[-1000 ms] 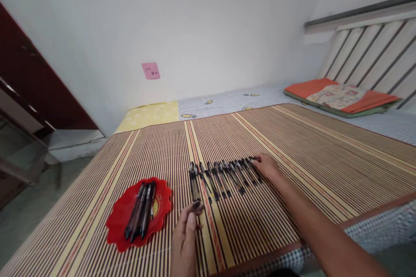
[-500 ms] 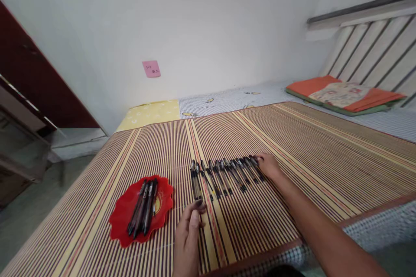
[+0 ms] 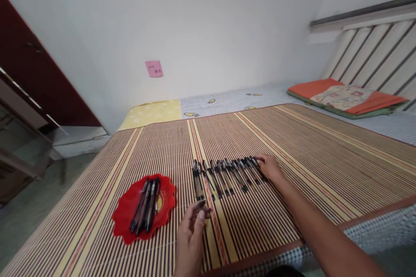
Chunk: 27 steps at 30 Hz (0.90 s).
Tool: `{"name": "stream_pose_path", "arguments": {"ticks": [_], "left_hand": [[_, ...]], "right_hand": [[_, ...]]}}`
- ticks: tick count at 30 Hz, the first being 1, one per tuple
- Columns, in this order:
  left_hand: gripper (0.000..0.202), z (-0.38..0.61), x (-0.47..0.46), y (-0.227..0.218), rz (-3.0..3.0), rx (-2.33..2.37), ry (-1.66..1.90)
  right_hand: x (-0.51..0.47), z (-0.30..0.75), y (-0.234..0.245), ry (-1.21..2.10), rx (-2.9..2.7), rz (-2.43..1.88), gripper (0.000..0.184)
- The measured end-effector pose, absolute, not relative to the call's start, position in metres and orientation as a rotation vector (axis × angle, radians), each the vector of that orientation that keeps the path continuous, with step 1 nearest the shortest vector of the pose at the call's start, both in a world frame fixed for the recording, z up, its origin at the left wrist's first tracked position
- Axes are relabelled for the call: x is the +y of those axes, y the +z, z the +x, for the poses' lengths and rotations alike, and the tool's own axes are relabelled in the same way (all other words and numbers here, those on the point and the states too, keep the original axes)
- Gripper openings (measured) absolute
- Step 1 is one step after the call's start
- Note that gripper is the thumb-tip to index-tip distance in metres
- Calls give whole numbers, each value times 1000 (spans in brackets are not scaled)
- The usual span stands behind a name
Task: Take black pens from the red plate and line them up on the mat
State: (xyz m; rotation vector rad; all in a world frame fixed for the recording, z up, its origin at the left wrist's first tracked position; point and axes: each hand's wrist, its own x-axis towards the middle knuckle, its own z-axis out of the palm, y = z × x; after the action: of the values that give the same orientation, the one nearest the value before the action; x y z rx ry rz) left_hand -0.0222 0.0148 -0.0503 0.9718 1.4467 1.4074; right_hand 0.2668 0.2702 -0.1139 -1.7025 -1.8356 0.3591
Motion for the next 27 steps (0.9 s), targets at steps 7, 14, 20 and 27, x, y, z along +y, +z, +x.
{"name": "stream_pose_path", "arguments": {"ticks": [7, 14, 20, 27], "left_hand": [[44, -24, 14, -53, 991, 1449, 1382], [34, -19, 14, -56, 1073, 1447, 1350], [44, -8, 13, -64, 1211, 1504, 1314], [42, -7, 9, -65, 1323, 1542, 1409]], "right_hand": [[263, 263, -108, 403, -1731, -1682, 29], [244, 256, -80, 460, -1518, -1678, 32], [164, 154, -43, 991, -1296, -1169, 37], [94, 64, -41, 1378, -1424, -893, 40]]}}
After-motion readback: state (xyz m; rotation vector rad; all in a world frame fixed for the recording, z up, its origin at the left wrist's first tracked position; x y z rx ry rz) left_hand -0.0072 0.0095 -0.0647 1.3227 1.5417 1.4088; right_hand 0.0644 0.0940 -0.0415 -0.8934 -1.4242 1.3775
